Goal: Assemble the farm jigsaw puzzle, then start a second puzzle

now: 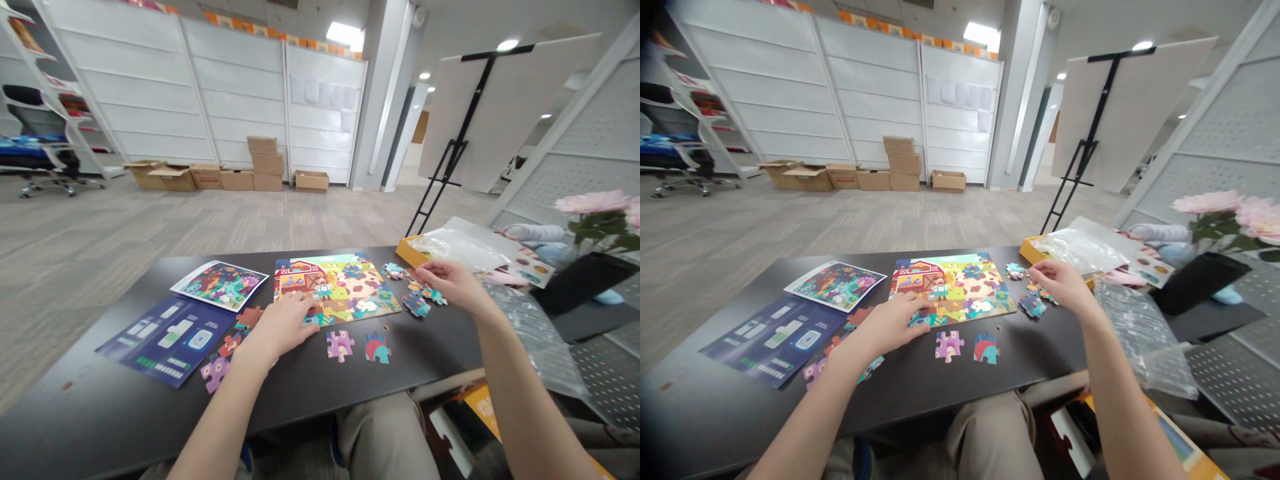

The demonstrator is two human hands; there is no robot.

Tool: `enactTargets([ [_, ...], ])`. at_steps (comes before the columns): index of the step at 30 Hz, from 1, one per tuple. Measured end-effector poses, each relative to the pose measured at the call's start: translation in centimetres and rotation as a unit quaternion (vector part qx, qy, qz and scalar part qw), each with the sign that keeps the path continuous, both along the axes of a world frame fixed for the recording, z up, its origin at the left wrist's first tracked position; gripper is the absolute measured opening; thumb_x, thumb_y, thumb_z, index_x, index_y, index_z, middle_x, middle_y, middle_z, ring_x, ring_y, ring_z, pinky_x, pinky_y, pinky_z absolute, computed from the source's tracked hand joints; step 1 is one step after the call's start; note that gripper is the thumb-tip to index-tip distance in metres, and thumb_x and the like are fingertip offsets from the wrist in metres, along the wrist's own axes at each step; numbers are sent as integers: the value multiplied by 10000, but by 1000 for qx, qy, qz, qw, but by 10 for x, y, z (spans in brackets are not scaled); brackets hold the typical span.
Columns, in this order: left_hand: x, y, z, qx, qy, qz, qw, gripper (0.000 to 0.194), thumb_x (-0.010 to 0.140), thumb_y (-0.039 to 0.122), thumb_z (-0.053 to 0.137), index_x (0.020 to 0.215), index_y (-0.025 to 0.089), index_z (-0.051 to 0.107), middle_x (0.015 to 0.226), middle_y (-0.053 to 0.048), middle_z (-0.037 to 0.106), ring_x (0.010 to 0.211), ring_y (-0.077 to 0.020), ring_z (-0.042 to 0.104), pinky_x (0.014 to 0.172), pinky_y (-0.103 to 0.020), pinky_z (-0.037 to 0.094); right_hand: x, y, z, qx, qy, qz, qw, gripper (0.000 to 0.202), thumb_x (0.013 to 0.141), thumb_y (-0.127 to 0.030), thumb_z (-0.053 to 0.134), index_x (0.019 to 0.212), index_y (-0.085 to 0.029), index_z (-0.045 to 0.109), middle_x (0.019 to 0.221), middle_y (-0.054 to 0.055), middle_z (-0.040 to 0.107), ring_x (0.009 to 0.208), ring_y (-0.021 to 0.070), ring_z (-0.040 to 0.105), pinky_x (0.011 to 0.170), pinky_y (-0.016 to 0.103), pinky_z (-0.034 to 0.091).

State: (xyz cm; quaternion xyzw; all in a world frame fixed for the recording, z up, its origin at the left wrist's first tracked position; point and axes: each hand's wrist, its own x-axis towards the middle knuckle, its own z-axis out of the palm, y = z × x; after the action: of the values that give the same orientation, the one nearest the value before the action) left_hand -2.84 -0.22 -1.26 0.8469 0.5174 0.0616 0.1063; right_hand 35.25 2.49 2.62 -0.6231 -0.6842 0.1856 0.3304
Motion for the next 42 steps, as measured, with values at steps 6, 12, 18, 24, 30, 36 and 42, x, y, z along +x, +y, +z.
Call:
enactTargets([
  [6, 0, -2, 5, 24, -6, -10, 1000, 403, 918, 382, 607, 1301, 258, 621, 1333, -108, 624, 1250, -300, 584, 974, -415, 530, 41, -12, -7, 25, -188, -99, 977, 218, 833, -371, 573, 844, -210, 720, 834, 78, 779, 751, 255, 716, 674, 338, 505],
  [12, -3, -1, 4, 28, 5, -6, 1000, 393, 926, 362, 602, 1295, 228, 619, 1356, -126, 608, 1261, -296, 585, 1010, -412, 509, 52, -15, -27, -22, -248, -55, 967, 228, 873, -316, 547, 933, -205, 736, 957, 97, 788, 870, 269, 728, 783, 345, 521],
  [18, -4, -1, 6, 24, -1, -1, 1000, 381, 933, 355, 589, 1291, 229, 617, 1404, -121, 566, 1202, -288, 626, 963, -403, 534, 67, -5, -47, -45, -317, -32, 947, 371, 810, -269, 659, 1163, -168, 714, 1191, 161, 736, 1095, 319, 691, 930, 362, 509],
  [24, -2, 0, 6, 19, 0, 1, 1000, 385, 922, 331, 602, 1295, 236, 622, 1442, -126, 545, 1262, -308, 586, 1004, -442, 522, 78, 8, -60, -93, -305, -13, 948, 478, 795, -289, 688, 1257, -169, 660, 1263, 151, 708, 1148, 320, 671, 971, 361, 504],
  [30, 1, 1, 6, 17, -1, -4, 1000, 375, 913, 320, 621, 1280, 242, 637, 1413, -124, 573, 1286, -319, 570, 996, -453, 528, 75, 6, -55, -98, -307, -42, 946, 515, 773, -357, 714, 1251, -179, 642, 1127, 116, 745, 999, 315, 706, 819, 358, 536],
  [36, 3, 2, 7, 18, -4, -10, 1000, 365, 915, 349, 626, 1265, 248, 649, 1366, -116, 611, 1258, -312, 588, 979, -430, 534, 76, 7, -56, -103, -314, -42, 943, 485, 831, -440, 668, 1218, -149, 658, 1185, 166, 727, 1066, 327, 687, 898, 378, 520],
  [42, 3, 3, 7, 18, -6, -18, 1000, 362, 916, 347, 625, 1263, 248, 652, 1304, -112, 634, 1235, -311, 595, 960, -427, 541, 78, 6, -57, -96, -318, -55, 942, 496, 820, -489, 658, 1192, -160, 668, 1151, 148, 732, 1019, 316, 696, 861, 370, 522],
])
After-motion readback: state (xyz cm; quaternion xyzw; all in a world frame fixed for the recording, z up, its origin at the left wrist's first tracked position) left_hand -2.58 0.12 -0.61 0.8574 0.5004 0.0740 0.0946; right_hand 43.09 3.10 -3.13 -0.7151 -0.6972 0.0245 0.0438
